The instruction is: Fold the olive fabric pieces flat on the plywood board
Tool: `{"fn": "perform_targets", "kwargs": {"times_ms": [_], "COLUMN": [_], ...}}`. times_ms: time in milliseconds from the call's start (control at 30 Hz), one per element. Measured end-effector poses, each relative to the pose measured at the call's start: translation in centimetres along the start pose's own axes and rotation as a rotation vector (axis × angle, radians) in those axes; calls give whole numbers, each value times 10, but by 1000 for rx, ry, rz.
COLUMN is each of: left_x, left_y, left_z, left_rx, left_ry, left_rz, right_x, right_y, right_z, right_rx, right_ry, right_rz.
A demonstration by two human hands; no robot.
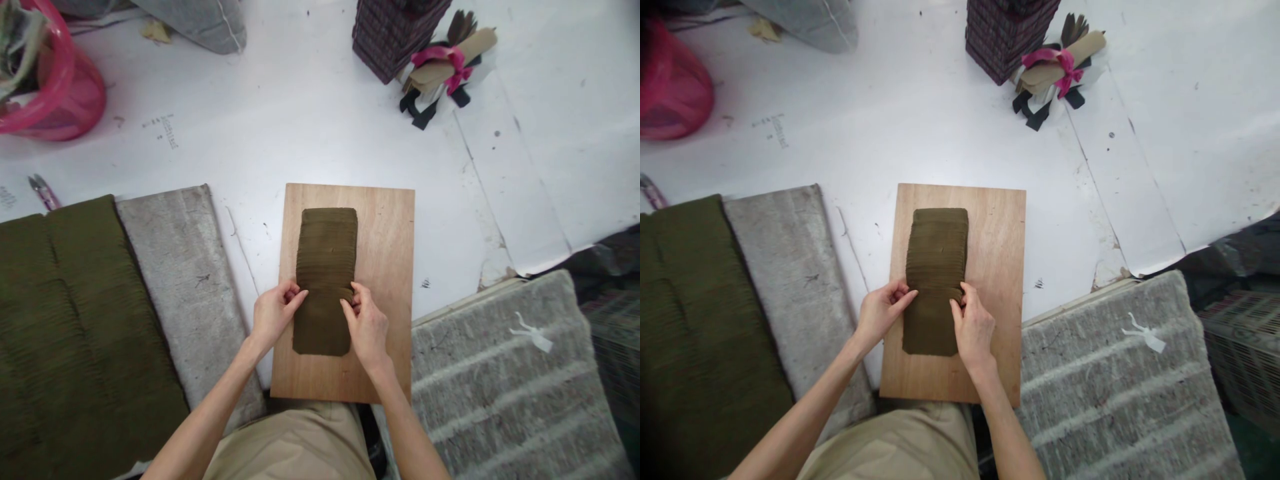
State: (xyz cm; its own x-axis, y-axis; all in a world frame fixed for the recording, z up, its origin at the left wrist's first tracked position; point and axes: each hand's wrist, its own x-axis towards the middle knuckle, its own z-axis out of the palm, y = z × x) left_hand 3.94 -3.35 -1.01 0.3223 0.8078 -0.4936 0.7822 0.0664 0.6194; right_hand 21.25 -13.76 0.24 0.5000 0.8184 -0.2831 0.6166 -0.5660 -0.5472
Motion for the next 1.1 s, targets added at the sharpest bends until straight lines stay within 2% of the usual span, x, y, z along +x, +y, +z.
{"fn": "perform_targets", "kwargs": {"times_ms": [533, 933, 1100], "left_x": [-2, -3, -3], "left_y": [0, 2, 1], "left_z": [2, 4, 5], "left_rx": [43, 26, 16], "left_ry": [25, 57, 66], "left_rz": [27, 10, 24], "right_x": [1, 2, 3], "right_y": [-4, -6, -6], "right_z": [1, -2, -4], "right_rx": [-97, -86, -71], "right_ry": [-9, -29, -39], "right_rz": [39, 80, 48]}}
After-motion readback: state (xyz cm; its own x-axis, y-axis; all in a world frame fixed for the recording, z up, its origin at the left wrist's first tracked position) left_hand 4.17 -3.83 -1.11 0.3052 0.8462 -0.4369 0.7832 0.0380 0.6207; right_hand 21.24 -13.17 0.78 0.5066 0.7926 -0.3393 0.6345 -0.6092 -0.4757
